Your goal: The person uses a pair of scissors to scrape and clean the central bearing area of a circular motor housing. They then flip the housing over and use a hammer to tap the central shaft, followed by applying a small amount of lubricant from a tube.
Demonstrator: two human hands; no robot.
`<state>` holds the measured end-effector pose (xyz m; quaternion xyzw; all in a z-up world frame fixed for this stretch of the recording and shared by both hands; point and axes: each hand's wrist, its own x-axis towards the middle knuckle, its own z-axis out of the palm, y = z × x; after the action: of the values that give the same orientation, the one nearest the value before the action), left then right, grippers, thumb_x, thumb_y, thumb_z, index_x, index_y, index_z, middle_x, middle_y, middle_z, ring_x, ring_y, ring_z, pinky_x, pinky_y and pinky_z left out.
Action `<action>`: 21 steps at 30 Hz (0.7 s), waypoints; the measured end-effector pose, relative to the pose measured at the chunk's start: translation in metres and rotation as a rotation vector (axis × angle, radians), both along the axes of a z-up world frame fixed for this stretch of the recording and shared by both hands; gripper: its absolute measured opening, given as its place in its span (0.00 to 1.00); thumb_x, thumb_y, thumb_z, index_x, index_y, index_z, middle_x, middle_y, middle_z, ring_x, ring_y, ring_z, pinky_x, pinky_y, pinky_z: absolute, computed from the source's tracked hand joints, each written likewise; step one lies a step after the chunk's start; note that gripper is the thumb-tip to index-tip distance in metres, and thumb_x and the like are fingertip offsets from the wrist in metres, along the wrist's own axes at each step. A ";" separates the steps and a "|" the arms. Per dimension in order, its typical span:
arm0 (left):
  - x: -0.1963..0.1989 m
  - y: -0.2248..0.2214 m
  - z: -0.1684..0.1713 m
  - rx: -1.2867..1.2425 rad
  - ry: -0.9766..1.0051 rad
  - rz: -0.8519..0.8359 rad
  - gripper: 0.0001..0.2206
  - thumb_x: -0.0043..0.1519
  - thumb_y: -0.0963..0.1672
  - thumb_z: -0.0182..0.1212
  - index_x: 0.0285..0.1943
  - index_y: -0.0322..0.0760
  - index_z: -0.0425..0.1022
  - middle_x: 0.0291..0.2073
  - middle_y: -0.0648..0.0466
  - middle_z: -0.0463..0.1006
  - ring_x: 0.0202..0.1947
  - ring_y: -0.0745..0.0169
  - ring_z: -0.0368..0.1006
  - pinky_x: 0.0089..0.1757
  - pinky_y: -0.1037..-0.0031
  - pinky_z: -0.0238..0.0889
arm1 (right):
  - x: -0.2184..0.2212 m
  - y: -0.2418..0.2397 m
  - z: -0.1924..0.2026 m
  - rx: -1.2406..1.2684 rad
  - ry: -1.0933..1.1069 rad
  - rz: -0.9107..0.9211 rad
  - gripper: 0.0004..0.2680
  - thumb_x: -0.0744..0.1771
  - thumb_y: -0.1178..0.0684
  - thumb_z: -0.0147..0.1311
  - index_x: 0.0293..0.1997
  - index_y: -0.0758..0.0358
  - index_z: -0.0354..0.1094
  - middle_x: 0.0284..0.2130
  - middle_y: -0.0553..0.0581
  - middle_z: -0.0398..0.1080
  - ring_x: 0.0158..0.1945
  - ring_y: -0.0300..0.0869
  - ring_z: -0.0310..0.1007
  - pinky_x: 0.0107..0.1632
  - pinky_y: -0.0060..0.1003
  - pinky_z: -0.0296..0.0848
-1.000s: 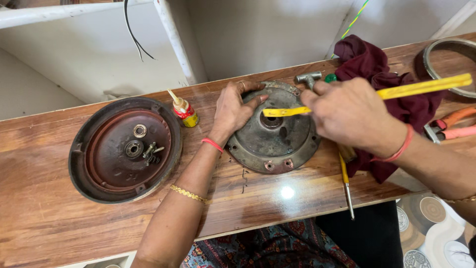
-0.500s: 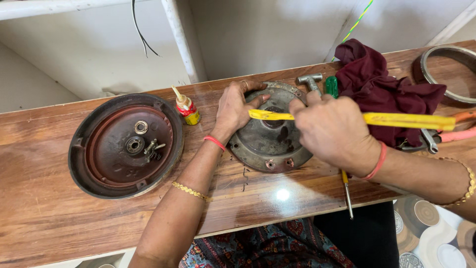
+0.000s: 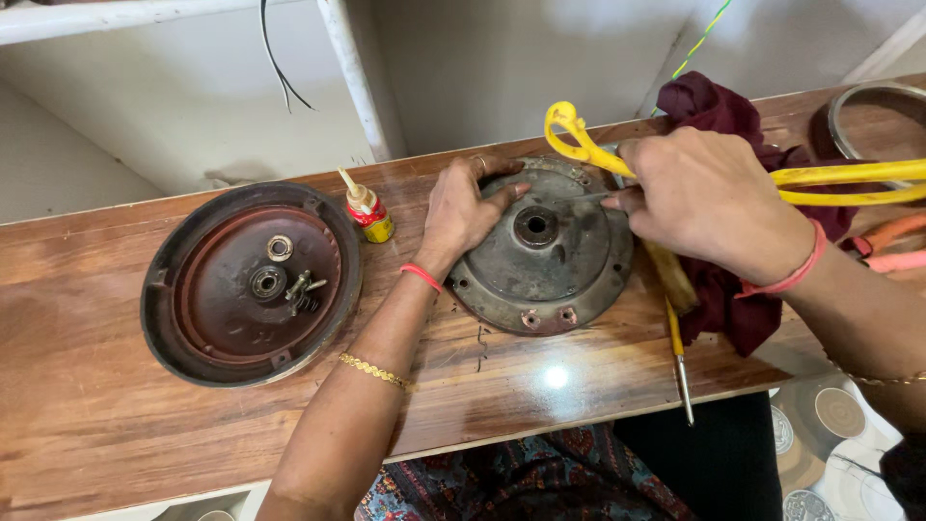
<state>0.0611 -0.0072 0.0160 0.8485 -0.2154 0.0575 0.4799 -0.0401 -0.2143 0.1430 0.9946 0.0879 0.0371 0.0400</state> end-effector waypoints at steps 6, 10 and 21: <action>0.002 0.000 -0.003 0.041 -0.028 0.032 0.17 0.55 0.50 0.72 0.50 0.43 0.84 0.48 0.47 0.83 0.52 0.48 0.77 0.52 0.63 0.67 | -0.003 -0.011 -0.009 0.165 -0.180 0.132 0.09 0.65 0.50 0.61 0.40 0.66 0.72 0.21 0.68 0.70 0.30 0.64 0.73 0.32 0.57 0.69; -0.002 -0.003 -0.002 0.030 -0.121 -0.013 0.15 0.56 0.48 0.72 0.50 0.43 0.84 0.47 0.49 0.83 0.55 0.49 0.74 0.54 0.64 0.67 | 0.003 -0.030 -0.012 0.210 -0.308 0.078 0.08 0.66 0.50 0.62 0.40 0.64 0.73 0.22 0.68 0.70 0.30 0.65 0.72 0.33 0.58 0.68; -0.030 0.017 0.011 0.128 -0.238 -0.316 0.29 0.45 0.49 0.83 0.57 0.44 0.83 0.68 0.43 0.68 0.70 0.39 0.58 0.67 0.47 0.45 | 0.031 -0.048 -0.063 0.149 -0.333 0.097 0.10 0.58 0.56 0.59 0.39 0.67 0.71 0.26 0.68 0.73 0.33 0.62 0.74 0.34 0.55 0.72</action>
<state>0.0313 0.0094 0.0268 0.8203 -0.4041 0.0675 0.3990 -0.0091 -0.2620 0.0799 0.9696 0.1247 0.2095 -0.0216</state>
